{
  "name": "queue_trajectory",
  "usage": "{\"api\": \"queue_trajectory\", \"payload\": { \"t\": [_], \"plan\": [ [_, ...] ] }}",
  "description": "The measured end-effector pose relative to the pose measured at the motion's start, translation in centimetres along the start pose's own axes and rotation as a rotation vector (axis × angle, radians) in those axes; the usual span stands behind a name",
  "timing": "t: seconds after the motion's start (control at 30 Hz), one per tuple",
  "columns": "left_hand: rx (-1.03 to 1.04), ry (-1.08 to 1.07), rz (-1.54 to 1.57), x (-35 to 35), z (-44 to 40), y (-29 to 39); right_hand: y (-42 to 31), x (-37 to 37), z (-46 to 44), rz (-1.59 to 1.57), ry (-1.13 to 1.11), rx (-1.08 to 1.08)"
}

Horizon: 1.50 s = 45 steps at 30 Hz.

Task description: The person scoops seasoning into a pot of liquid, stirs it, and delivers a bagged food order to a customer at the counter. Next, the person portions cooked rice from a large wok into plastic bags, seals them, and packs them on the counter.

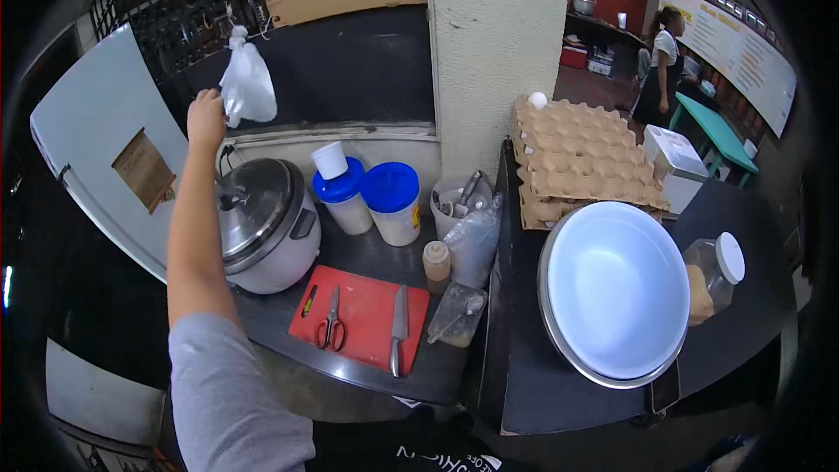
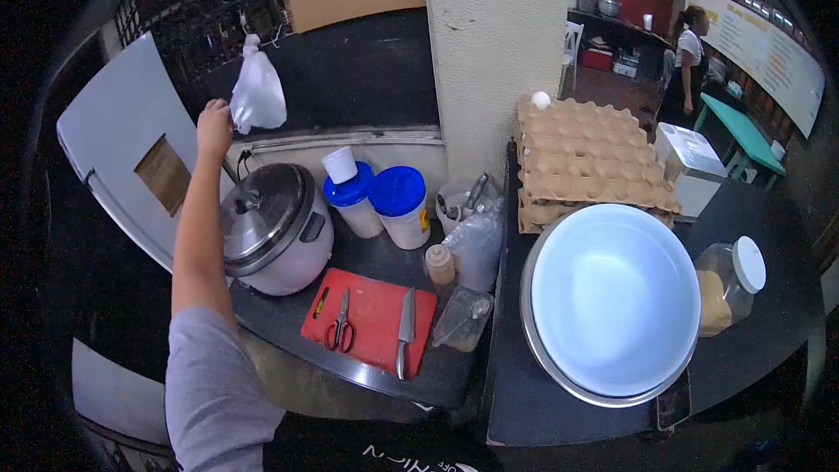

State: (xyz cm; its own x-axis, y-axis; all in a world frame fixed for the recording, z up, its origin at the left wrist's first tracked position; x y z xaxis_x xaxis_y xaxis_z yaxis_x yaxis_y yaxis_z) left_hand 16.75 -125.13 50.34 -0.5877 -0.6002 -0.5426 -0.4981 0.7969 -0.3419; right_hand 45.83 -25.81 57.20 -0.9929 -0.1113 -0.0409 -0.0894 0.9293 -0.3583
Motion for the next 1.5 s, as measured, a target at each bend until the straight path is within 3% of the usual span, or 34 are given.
{"api": "queue_trajectory", "payload": {
  "t": [0.07,0.13,0.23,0.27,0.33,0.4,0.47,0.5,0.57,0.63,0.67,0.7,0.77,0.83,0.93,1.07,1.1,1.13,1.2,1.3,1.43,1.5],
  "plan": [
    [0.001,0.147,0.14,-0.8,1.1,1.5,1.3,-0.4,0.2,0.0,-0.027,-0.007],
    [-0.107,-0.003,0.19,-1.9,1.3,3.1,1.7,0.0,0.6,-0.013,-0.028,0.003],
    [-0.136,0.144,0.32,-6.5,1.7,7.1,0.6,0.7,0.3,0.116,-0.009,0.069],
    [-0.113,0.186,0.441,-8.2,1.0,8.6,-2.6,3.2,1.4,0.064,0.03,0.251],
    [-0.133,0.196,0.713,-13.3,-0.6,12.7,-1.6,3.7,0.7,-0.116,0.082,0.314],
    [0.063,0.308,0.675,-19.5,-2.0,17.8,7.6,-1.5,-2.4,0.362,-0.278,-0.167],
    [0.19,0.278,0.77,-25.0,-3.0,24.1,11.4,-2.8,-2.2,-0.022,-0.279,0.082],
    [0.211,0.261,0.963,-27.9,-3.2,27.7,13.5,-2.0,-2.7,-0.233,-0.266,0.193],
    [0.544,0.32,0.604,-29.5,-5.5,32.0,18.0,0.0,-3.9,-0.677,-0.242,0.393],
    [0.652,0.423,0.662,-35.1,-6.1,40.2,22.7,-0.2,-4.5,-0.781,-0.135,0.486],
    [0.589,0.314,0.967,-40.1,-6.0,45.7,24.9,-0.8,-4.5,-0.658,-0.031,0.491],
    [0.608,0.355,1.017,-46.0,-4.9,51.4,26.3,-1.0,-4.5,-0.573,-0.001,0.536],
    [0.683,0.318,1.112,-56.4,-4.0,61.2,29.9,-1.7,-5.0,-0.536,-0.077,0.556],
    [0.766,0.265,1.231,-62.9,-5.3,69.3,34.8,-2.1,-5.7,-0.727,-0.283,0.482],
    [0.827,0.396,1.472,-69.9,-7.4,80.8,39.3,-2.3,-6.3,-0.617,-0.195,0.59],
    [0.72,0.221,1.607,-76.1,-9.7,93.3,43.3,-1.7,-7.3,-0.401,-0.274,0.686],
    [0.652,0.192,1.739,-76.5,-9.8,96.2,45.0,-0.7,-7.2,-0.505,-0.273,0.647],
    [0.595,0.096,1.773,-77.1,-10.0,98.6,45.1,0.1,-7.5,-0.496,-0.203,0.697],
    [0.44,-0.172,1.91,-77.7,-9.7,102.8,48.4,2.7,-7.6,-0.593,-0.27,0.647],
    [0.4,-0.588,2.116,-76.5,-10.9,110.4,52.1,8.0,-8.2,-0.645,-0.299,0.599],
    [0.374,-0.814,2.216,-76.1,-11.0,115.6,55.2,16.5,-10.1,-0.543,-0.325,0.499],
    [0.28,-0.743,2.264,-74.8,-12.3,118.6,57.4,21.8,-11.2,-0.532,-0.317,0.42]
  ]
}}
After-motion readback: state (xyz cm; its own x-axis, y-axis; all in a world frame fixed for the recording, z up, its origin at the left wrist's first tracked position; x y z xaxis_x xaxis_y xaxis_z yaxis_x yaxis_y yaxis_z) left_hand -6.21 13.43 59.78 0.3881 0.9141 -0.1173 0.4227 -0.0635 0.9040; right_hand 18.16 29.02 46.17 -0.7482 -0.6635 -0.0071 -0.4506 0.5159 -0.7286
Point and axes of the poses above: each hand's wrist, its own z-axis away from the middle knuckle, its own x-axis out of the palm, y = z × x, the point moved 5 cm from there along -z, towards the middle knuckle, and after that the axes turned 3 degrees about -x, right-handed, at the moved point
